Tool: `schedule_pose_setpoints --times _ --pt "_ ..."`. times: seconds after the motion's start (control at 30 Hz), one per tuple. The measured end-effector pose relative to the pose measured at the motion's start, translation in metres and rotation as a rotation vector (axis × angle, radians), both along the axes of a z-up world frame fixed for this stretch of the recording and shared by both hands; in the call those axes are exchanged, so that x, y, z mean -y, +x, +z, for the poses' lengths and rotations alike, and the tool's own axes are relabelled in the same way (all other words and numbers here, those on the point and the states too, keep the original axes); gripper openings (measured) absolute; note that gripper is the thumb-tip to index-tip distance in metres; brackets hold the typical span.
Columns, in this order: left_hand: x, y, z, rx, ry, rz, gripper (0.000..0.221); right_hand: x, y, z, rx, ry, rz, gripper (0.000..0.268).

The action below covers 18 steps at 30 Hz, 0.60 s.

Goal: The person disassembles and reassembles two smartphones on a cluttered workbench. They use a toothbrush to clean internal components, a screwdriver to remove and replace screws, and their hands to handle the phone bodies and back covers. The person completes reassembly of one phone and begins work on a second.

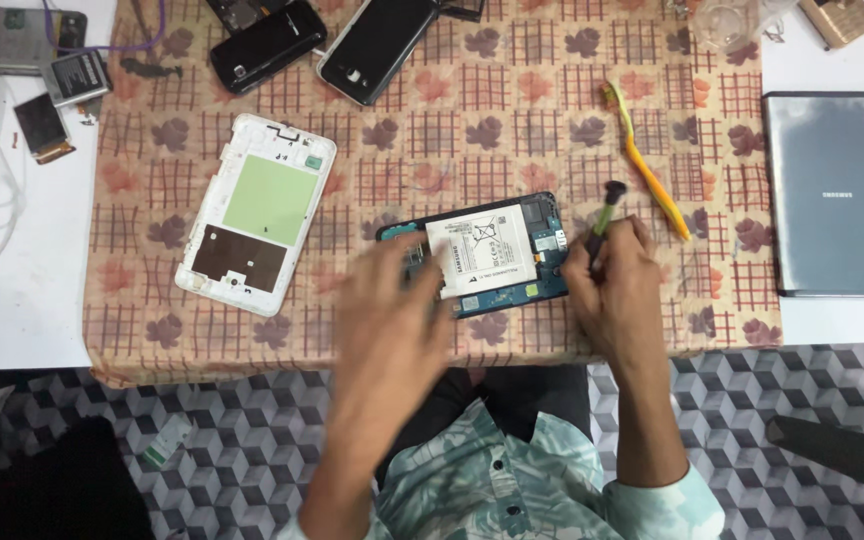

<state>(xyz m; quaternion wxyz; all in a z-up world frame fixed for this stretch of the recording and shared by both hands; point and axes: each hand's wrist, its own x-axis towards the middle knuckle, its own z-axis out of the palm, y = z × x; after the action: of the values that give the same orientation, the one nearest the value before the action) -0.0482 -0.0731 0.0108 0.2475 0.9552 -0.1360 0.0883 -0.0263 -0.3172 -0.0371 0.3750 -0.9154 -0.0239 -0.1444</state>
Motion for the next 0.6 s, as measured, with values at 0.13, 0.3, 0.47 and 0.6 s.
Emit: schedule_pose_setpoints --times 0.13,0.3,0.47,0.6 --pt "0.053 0.019 -0.022 0.073 -0.116 -0.219 0.043 0.004 -0.006 -0.002 -0.097 0.411 0.001 0.014" --pt "0.074 0.026 -0.038 0.111 -0.110 -0.201 0.039 0.021 -0.003 -0.008 0.101 0.732 0.053 0.019" --pt "0.085 0.018 -0.038 0.095 -0.048 -0.129 0.041 0.017 -0.005 -0.013 0.048 0.852 -0.016 0.025" --pt "0.089 0.020 -0.036 0.111 -0.054 -0.120 0.040 0.007 -0.008 -0.008 0.119 0.654 0.096 0.021"
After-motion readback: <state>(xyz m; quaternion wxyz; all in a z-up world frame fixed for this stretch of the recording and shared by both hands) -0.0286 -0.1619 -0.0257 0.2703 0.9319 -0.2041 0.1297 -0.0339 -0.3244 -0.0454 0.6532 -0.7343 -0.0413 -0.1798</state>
